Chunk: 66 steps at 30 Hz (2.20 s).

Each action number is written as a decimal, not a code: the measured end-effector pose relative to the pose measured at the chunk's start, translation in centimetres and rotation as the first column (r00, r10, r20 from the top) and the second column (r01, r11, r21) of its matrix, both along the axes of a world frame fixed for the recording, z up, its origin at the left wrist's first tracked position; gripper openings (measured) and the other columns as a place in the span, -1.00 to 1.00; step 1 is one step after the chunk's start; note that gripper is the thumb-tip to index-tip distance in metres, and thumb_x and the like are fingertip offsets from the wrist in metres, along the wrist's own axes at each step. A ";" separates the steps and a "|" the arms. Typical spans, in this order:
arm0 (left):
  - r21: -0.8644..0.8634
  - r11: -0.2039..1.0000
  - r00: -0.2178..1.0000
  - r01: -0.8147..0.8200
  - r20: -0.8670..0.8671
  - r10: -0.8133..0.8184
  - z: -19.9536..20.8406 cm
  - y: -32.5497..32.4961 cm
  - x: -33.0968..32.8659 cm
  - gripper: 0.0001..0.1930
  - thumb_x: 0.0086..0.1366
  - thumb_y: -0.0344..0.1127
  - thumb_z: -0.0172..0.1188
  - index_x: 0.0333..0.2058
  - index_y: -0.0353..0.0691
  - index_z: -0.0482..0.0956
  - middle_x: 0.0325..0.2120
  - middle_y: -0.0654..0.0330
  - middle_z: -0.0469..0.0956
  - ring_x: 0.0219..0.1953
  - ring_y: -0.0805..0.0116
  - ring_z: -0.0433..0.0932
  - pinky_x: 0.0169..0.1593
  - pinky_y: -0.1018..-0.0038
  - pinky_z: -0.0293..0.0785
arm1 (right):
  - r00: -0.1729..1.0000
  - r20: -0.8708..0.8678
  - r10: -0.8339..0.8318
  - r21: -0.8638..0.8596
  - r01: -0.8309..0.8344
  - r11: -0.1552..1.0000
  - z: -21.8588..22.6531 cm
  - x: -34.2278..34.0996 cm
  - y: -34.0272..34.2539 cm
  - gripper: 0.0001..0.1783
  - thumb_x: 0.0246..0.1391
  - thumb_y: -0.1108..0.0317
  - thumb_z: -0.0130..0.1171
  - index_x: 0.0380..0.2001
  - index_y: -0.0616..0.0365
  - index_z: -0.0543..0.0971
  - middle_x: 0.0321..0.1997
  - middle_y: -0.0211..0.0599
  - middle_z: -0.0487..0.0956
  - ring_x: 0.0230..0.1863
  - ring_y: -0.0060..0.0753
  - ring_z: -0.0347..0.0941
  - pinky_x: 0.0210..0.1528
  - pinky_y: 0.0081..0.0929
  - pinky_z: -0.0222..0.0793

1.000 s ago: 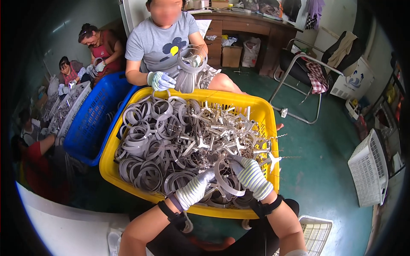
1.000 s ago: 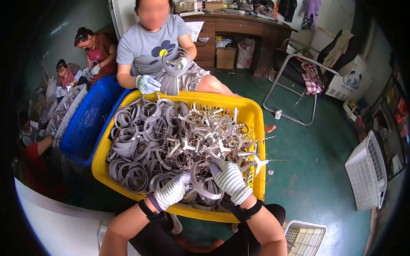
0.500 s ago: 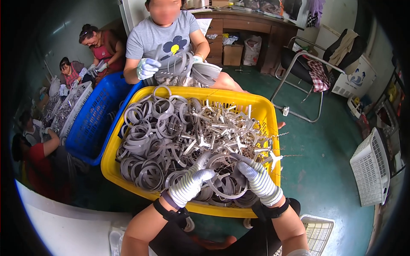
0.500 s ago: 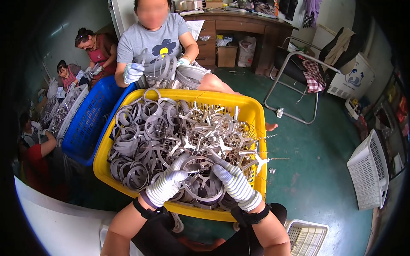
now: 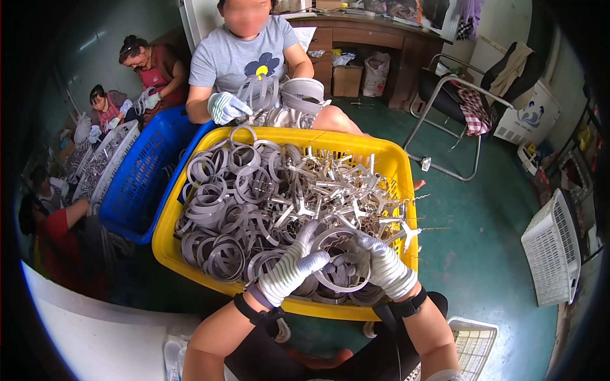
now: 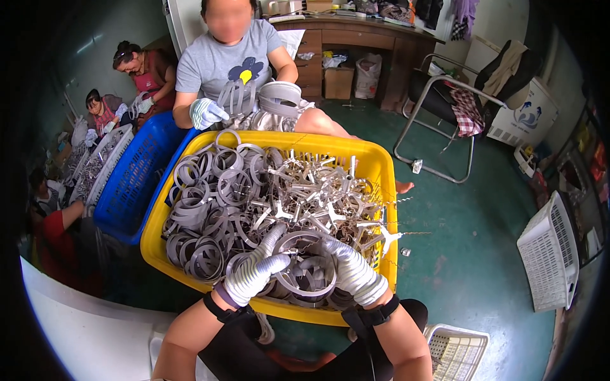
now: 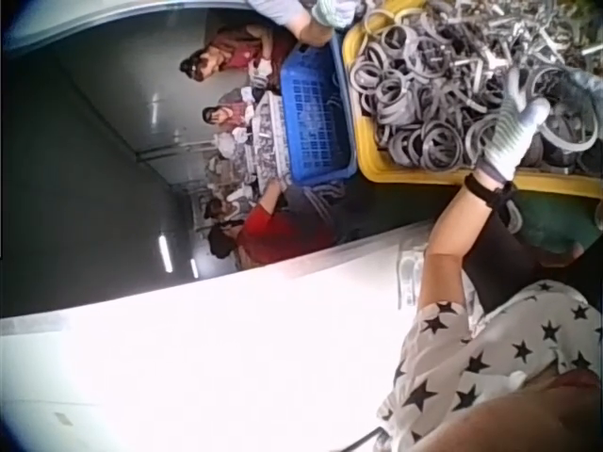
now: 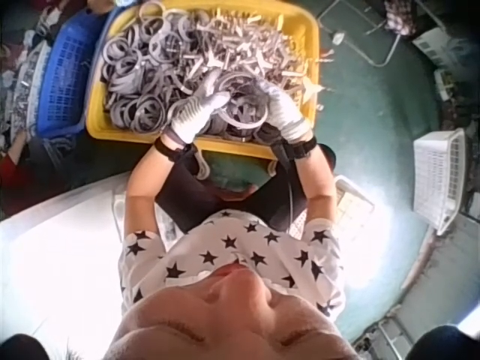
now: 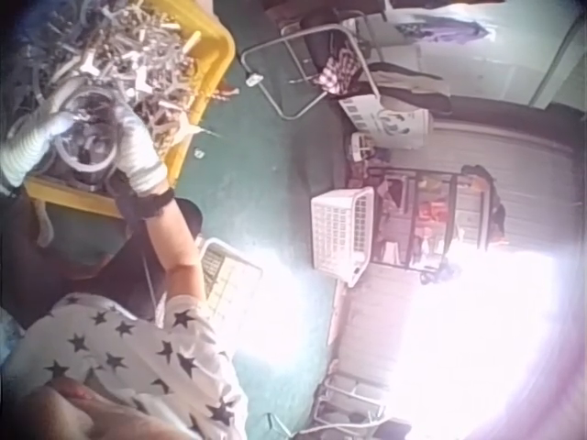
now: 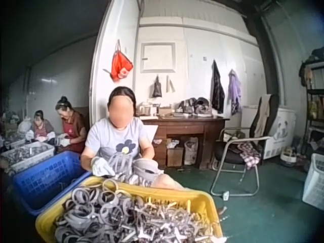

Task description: Sorting various plastic and metal manufacturing components from a large yellow bin into smaller baskets.

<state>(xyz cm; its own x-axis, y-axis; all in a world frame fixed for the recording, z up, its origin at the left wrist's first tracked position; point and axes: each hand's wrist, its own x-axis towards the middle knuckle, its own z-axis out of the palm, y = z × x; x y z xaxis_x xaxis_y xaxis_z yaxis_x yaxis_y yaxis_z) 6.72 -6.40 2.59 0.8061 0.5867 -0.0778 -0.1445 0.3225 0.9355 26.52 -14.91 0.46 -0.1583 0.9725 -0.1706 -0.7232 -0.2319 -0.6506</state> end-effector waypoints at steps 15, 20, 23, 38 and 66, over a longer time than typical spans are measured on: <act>-0.352 0.929 0.970 0.119 0.241 -0.033 -1.1 0.7 -0.6 -0.13 0.10 -0.30 0.17 0.41 0.08 0.03 0.30 0.01 0.16 0.18 0.07 0.39 0.14 0.20 0.44 | 0.982 0.086 -0.171 -0.004 0.172 0.985 -0.9 -1.5 0.1 -0.56 0.17 0.37 0.05 0.10 0.32 0.48 -0.29 -0.44 0.56 -0.40 -0.68 0.41 -0.32 -0.73 0.36; -0.250 0.963 0.983 0.104 0.175 -0.061 -0.6 1.0 0.1 -0.17 0.10 -0.30 0.22 0.38 0.06 0.13 0.29 0.04 0.18 0.23 0.08 0.34 0.21 0.22 0.37 | 0.976 0.112 -0.188 -0.063 0.196 0.979 -1.6 -1.3 0.3 -0.61 0.25 0.27 0.08 0.06 0.24 0.51 -0.25 -0.41 0.58 -0.35 -0.61 0.47 -0.27 -0.65 0.45; -0.076 0.997 0.989 0.028 0.149 -0.016 0.3 0.6 0.3 -0.29 0.15 -0.34 0.20 0.31 -0.13 0.24 0.23 0.10 0.31 0.24 0.17 0.33 0.28 0.27 0.29 | 0.972 -0.236 0.003 -0.120 -0.032 0.992 -2.3 -1.4 0.3 -0.45 0.18 0.01 0.23 0.08 0.17 0.46 -0.05 -0.24 0.55 -0.14 -0.35 0.52 -0.17 -0.42 0.53; -0.015 0.985 0.980 -0.171 0.096 0.172 -3.2 2.2 -0.4 -0.58 0.35 -0.30 0.10 0.16 -0.17 0.39 0.18 0.14 0.38 0.24 0.32 0.36 0.29 0.31 0.30 | 0.994 0.036 0.104 -0.151 -0.097 0.984 -1.3 -1.9 -0.5 -0.31 0.18 -0.03 0.17 0.20 0.28 0.42 -0.10 -0.27 0.63 -0.27 -0.44 0.57 -0.18 -0.53 0.53; -0.113 0.946 0.906 -0.305 0.272 0.325 -2.6 5.0 -3.6 -0.71 0.37 -0.38 0.08 0.04 -0.25 0.50 0.06 0.21 0.45 0.01 0.35 0.53 0.10 0.39 0.48 | -0.740 0.659 0.134 -0.374 -0.168 0.912 -9.2 -4.8 1.1 -0.72 0.11 0.31 0.07 -0.19 0.21 0.63 -0.22 -0.05 0.69 -0.18 -0.13 0.66 -0.26 -0.21 0.55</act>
<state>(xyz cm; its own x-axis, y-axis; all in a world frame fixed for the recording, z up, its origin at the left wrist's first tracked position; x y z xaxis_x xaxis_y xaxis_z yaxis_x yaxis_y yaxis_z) 3.10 -1.43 -0.03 0.5742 0.8149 0.0786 -0.5044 0.2765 0.8180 21.68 -13.84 -8.74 0.0646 0.9320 -0.3567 0.9978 -0.0560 0.0343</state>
